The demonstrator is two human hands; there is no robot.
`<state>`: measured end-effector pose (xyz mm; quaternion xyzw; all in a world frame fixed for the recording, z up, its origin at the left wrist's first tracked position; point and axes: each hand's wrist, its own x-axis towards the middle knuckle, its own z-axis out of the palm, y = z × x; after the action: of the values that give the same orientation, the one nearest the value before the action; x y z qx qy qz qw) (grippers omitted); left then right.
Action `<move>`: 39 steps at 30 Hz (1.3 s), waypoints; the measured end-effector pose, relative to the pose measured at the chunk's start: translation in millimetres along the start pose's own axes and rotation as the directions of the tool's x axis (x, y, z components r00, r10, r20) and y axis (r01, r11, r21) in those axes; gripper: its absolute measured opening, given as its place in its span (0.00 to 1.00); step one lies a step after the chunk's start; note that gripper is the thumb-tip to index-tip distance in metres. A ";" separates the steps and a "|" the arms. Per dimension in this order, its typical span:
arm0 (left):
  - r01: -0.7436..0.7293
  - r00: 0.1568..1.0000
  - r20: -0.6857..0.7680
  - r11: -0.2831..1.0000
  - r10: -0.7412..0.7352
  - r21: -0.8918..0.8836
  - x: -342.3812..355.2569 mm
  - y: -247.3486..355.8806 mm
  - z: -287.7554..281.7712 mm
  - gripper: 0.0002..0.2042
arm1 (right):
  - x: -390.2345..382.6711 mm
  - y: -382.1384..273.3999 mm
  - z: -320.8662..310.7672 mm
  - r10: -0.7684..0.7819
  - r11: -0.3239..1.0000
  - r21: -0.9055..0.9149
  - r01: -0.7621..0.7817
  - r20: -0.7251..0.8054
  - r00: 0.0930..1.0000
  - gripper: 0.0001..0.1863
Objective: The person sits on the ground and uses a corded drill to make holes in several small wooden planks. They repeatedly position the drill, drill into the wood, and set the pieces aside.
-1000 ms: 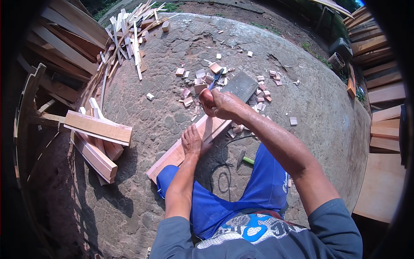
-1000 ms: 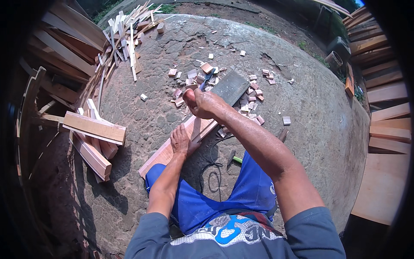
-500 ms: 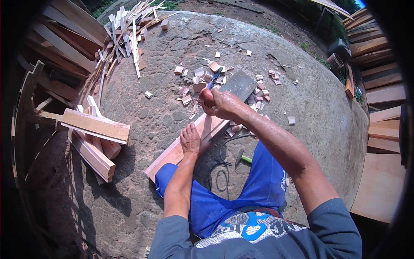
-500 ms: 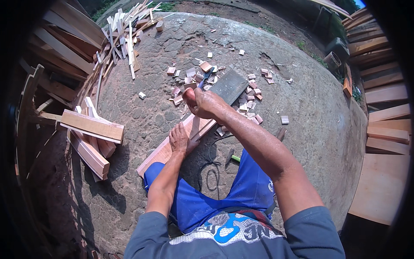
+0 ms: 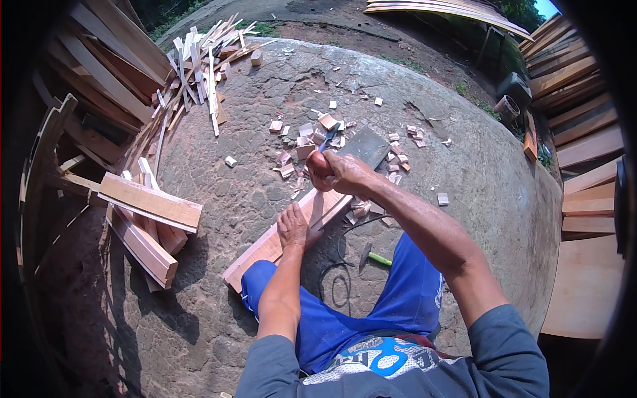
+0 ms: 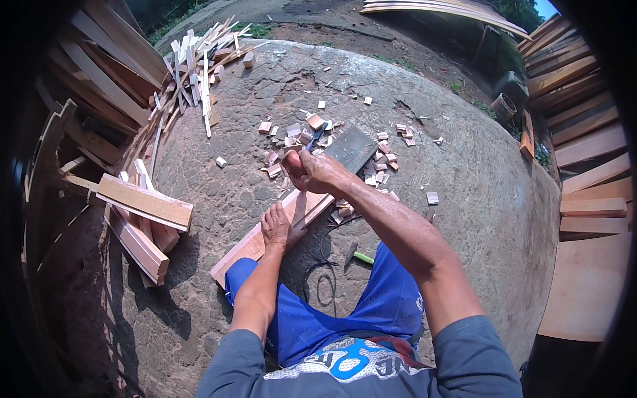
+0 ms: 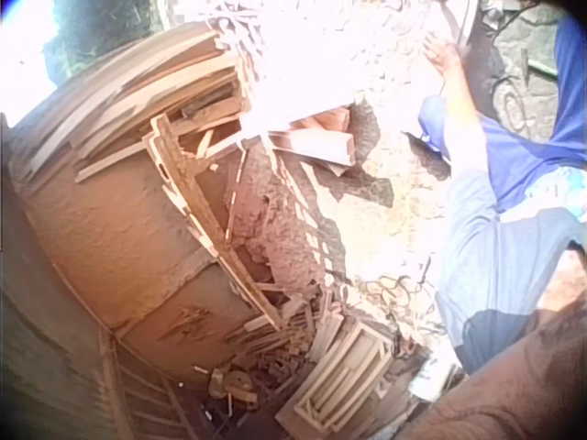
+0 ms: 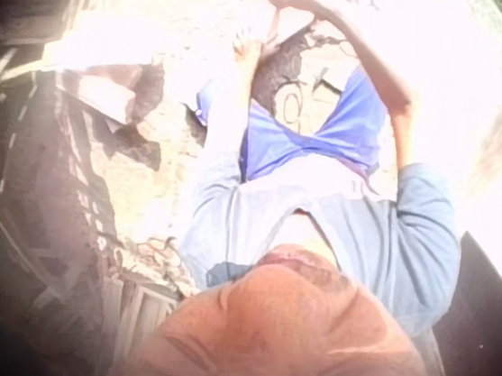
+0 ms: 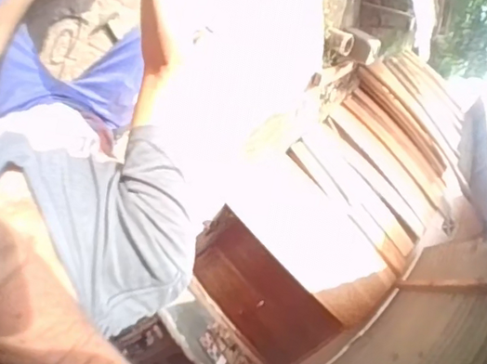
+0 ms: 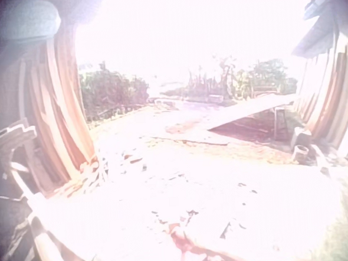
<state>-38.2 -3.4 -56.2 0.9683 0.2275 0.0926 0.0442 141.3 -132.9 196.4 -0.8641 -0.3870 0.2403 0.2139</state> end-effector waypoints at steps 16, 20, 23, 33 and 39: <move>-0.012 0.971 0.239 1.000 0.013 -0.004 -1.4 16.0 -27.1 0.66 | 16.0 -23.5 -3.7 -0.081 0.997 -0.021 0.079 -0.234 0.969 0.22; -0.018 0.934 0.357 0.999 0.032 -0.042 12.0 21.6 -32.4 0.67 | 5.0 -9.9 -12.7 0.058 0.994 0.104 -0.024 -0.334 0.941 0.25; 0.036 0.942 0.334 0.999 -0.037 0.010 5.3 14.3 -24.7 0.68 | -38.1 0.5 -18.7 0.010 0.968 0.234 0.096 -0.413 0.911 0.36; 0.030 0.799 0.602 0.998 0.010 -0.057 26.2 23.9 -67.9 0.71 | -153.2 83.6 7.5 0.217 0.934 0.355 -0.042 -0.471 0.855 0.49; 0.382 0.605 0.707 0.646 0.366 -0.661 83.8 -53.2 -66.2 0.59 | -143.0 121.5 32.8 0.285 0.921 0.372 -0.111 -0.453 0.845 0.49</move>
<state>-0.7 84.6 15.1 0.7871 0.1263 -0.2619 0.5440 107.4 -311.2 138.6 -0.8835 -0.1800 0.0918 0.4226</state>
